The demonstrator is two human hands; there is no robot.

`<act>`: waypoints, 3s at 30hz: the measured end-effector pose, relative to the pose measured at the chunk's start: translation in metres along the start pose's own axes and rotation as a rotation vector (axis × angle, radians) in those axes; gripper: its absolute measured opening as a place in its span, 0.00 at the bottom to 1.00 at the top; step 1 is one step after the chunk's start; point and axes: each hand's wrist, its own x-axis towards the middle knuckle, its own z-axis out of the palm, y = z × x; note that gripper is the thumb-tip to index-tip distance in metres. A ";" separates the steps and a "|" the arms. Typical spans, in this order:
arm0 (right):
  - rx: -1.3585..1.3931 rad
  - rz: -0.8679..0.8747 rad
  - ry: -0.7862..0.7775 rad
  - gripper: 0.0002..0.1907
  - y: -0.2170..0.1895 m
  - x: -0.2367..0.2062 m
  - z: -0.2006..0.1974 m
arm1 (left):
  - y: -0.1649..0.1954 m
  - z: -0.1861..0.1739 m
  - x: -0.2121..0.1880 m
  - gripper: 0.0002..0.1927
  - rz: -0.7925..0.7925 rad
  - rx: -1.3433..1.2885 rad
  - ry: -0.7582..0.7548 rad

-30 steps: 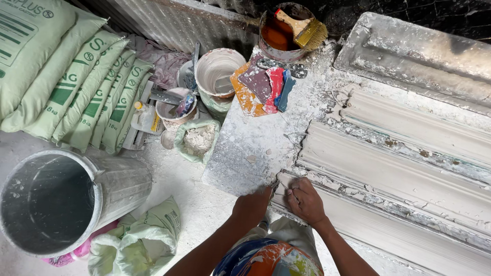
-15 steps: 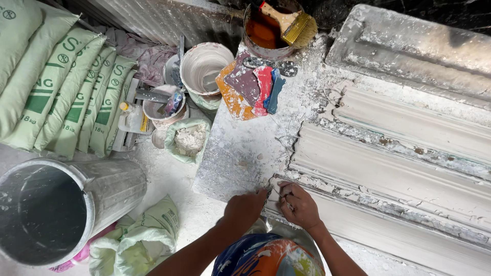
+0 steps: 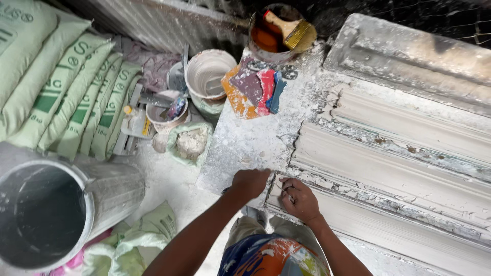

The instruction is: The person uses a small knife to scrape excess plaster residue from the grooves of long decorative molding pieces laid on a workbench, working along each piece section by section. They then lay a green strip and a brown strip into the mold channels and resume scraping plaster off the mold surfaces.

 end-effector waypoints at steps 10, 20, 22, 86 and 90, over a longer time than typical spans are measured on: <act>0.009 0.002 0.008 0.05 0.005 -0.006 -0.002 | 0.094 -0.004 0.012 0.08 -0.223 0.503 -0.214; 0.122 0.166 0.058 0.19 0.013 -0.026 -0.100 | 0.053 -0.015 -0.010 0.15 -0.356 -0.292 0.158; 0.099 0.260 0.031 0.19 0.029 -0.010 -0.119 | 0.060 -0.005 -0.005 0.16 -0.377 -0.337 0.290; -0.406 0.065 0.146 0.05 0.097 0.082 -0.089 | 0.079 0.002 0.057 0.09 -0.114 -0.084 0.190; -0.426 0.049 0.135 0.05 0.101 0.081 -0.088 | 0.091 -0.002 0.053 0.11 -0.112 0.069 0.272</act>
